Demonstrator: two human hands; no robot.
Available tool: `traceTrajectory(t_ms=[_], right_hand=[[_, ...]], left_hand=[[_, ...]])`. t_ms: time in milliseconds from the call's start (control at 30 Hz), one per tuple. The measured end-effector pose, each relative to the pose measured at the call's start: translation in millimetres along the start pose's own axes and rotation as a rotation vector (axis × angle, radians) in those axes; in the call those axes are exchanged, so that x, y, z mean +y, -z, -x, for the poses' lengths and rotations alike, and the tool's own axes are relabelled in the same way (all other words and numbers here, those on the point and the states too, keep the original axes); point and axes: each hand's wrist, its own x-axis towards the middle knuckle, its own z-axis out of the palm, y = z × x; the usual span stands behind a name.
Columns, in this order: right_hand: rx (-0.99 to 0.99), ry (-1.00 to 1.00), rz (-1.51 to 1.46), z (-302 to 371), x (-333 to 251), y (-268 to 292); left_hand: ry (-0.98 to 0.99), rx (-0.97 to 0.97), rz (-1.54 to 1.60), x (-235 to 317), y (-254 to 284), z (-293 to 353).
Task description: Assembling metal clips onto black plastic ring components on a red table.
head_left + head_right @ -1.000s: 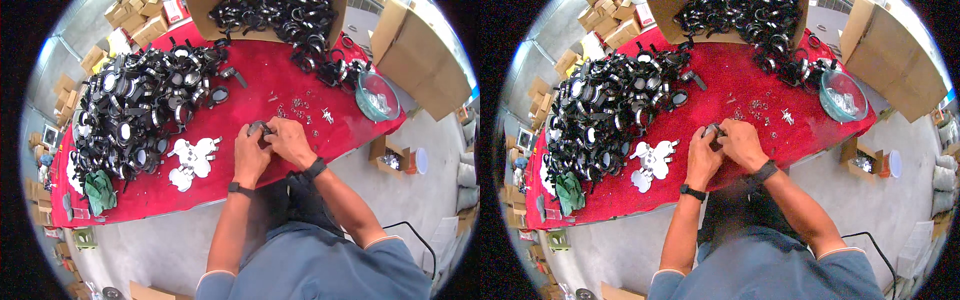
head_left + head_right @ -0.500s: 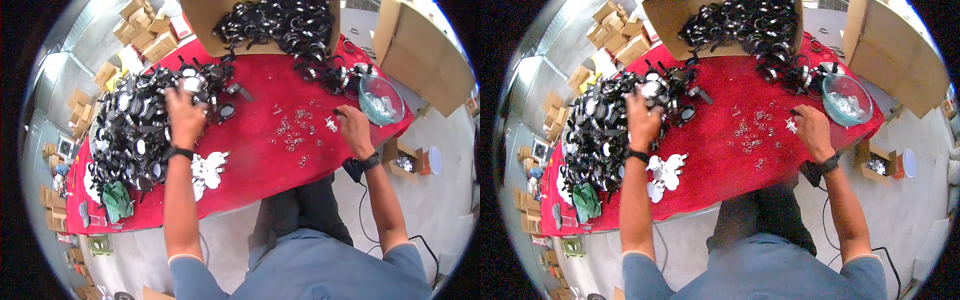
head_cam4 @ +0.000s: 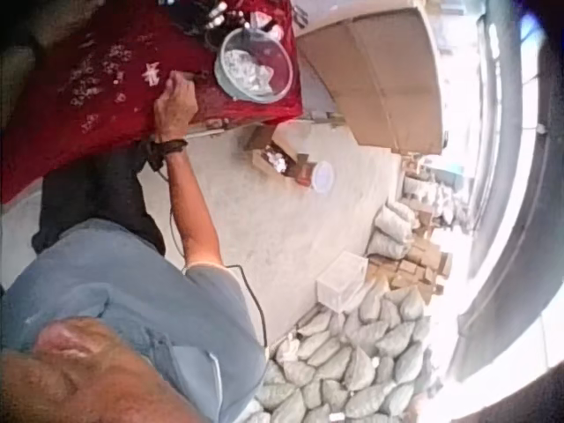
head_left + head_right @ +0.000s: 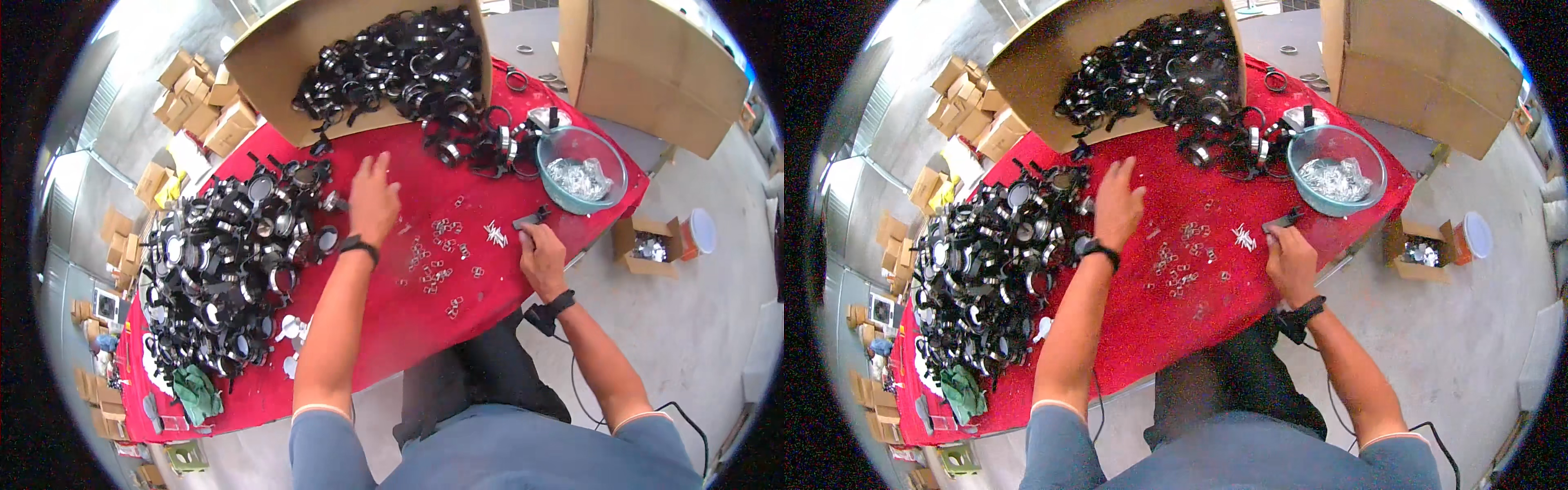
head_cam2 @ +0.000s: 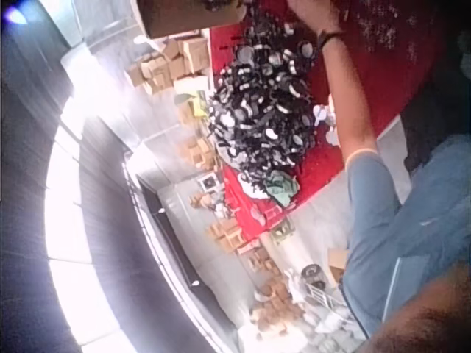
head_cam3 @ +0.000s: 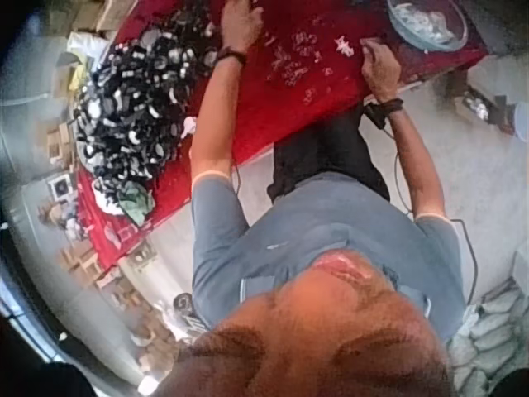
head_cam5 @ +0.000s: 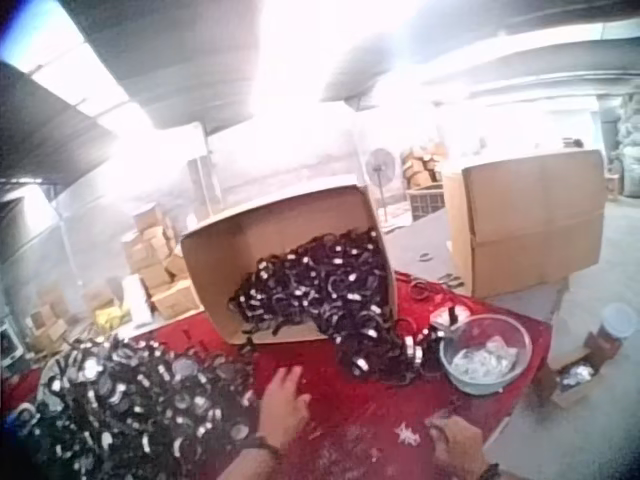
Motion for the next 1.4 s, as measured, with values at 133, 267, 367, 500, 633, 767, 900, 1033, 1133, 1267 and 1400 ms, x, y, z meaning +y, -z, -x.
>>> traceTrajectory(t_ms=[133,267,367,500,633,767,900,1033,1133,1267,1400], right_hand=[[0.008,-0.076,0.024,0.7,-0.6,-6.0],[0.016,-0.078,0.036,4.1,-0.2,-6.6],[0.029,-0.090,0.001,4.2,0.2,-5.8],[0.060,-0.082,0.002,2.4,1.9,-6.4],[0.080,-0.081,-0.007,1.5,3.1,-4.1],[0.021,-0.216,-0.168,-4.1,-6.4,-2.7],[-0.304,-0.144,-0.381,-3.3,-88.3,4.0],[-0.591,0.069,-0.342,43.4,-160.6,-9.4],[-0.705,-0.021,-0.294,66.7,-179.8,-16.5],[-0.522,-0.037,-0.317,75.7,-177.1,-35.5],[-0.504,-0.110,-0.229,63.8,-175.8,-47.9]], left_hand=[[-0.166,-0.096,-0.027,31.3,-68.3,-47.4],[-0.265,-0.164,-0.147,40.4,-112.4,-79.2],[-0.183,-0.151,-0.120,51.9,-96.8,-107.9],[-0.082,0.036,0.072,40.6,-49.9,-124.9],[0.482,-0.236,0.829,26.7,11.4,-82.4],[0.641,-0.354,1.093,-0.2,68.5,18.2],[0.847,-0.437,1.061,2.8,87.2,123.2],[1.043,-0.356,1.211,13.1,77.9,192.2],[1.065,-0.298,1.188,19.0,84.4,218.0],[0.878,-0.226,0.746,4.2,106.6,244.2],[0.509,0.027,-0.147,-74.6,146.7,268.3]])
